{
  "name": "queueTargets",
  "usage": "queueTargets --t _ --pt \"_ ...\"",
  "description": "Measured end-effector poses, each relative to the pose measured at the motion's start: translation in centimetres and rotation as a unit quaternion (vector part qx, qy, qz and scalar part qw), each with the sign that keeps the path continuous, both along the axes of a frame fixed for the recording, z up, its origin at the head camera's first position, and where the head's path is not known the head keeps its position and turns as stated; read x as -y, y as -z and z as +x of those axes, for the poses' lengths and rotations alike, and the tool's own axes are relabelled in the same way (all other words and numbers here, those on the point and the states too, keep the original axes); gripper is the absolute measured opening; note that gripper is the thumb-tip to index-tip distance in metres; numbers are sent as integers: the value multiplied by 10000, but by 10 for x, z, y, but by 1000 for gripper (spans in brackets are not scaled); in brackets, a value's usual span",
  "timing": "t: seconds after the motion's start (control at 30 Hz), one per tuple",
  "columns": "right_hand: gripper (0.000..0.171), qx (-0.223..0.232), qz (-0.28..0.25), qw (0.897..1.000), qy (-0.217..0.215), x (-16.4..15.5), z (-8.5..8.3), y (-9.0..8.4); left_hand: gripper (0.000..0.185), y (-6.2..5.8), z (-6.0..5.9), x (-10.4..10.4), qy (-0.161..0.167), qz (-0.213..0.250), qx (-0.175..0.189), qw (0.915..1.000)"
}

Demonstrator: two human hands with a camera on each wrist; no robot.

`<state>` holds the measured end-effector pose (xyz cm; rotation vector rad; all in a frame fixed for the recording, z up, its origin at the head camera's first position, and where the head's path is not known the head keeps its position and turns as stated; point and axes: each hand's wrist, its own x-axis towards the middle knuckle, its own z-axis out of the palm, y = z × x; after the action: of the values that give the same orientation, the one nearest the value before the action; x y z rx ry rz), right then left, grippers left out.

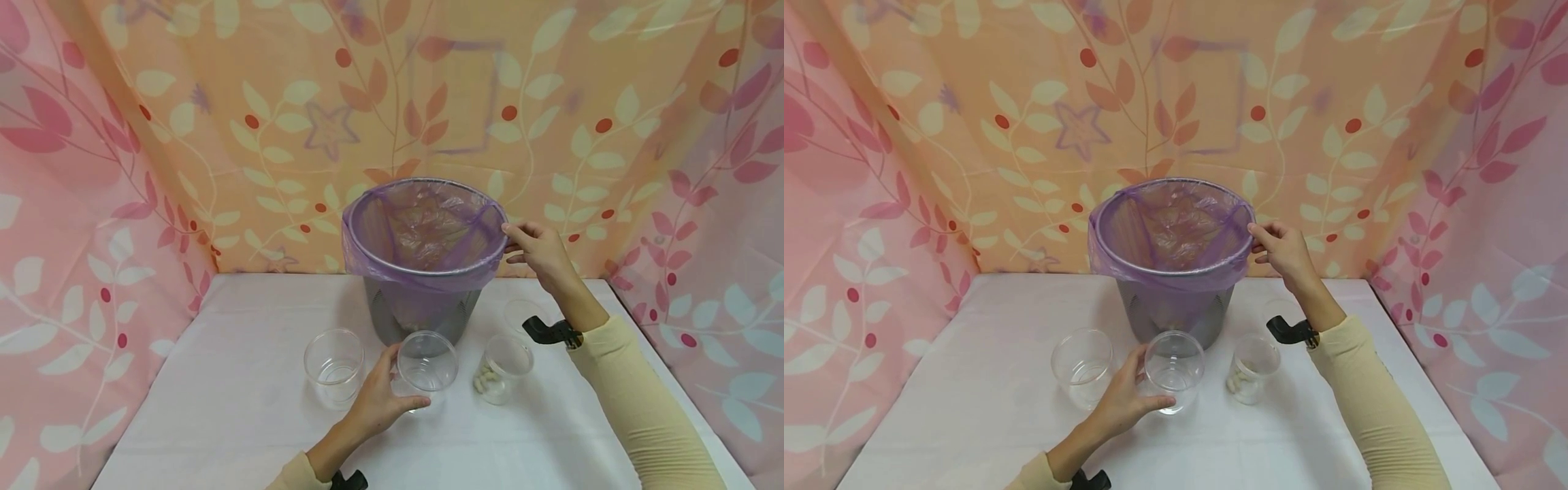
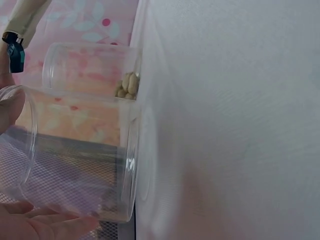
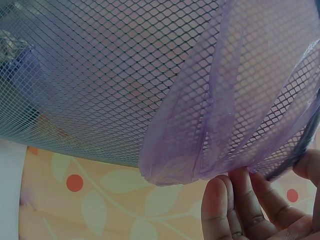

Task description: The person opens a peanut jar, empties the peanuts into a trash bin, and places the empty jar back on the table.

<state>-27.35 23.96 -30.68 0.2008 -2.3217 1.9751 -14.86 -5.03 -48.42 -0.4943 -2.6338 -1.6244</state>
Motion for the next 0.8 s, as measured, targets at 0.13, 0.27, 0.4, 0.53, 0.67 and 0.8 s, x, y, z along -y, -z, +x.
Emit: queueTargets --t 0.13,0.27,0.4,0.53,0.67,0.8 --pt "24 -12 59 10000 25 0 0 0 97 2 0 1 -33 -6 59 10000" --pt "26 -10 51 10000 21 0 0 0 98 3 1 1 -68 -33 99 9999" --pt "24 18 -51 10000 -9 0 0 0 98 4 1 0 -119 29 127 9998" --pt "24 37 -5 10000 21 0 0 0 99 5 2 0 -150 55 94 9998" --pt "25 26 84 9999 53 0 0 -1 101 7 2 0 -148 46 97 9998" --pt "25 17 63 10000 75 1 0 0 102 8 3 1 -134 73 112 9998"
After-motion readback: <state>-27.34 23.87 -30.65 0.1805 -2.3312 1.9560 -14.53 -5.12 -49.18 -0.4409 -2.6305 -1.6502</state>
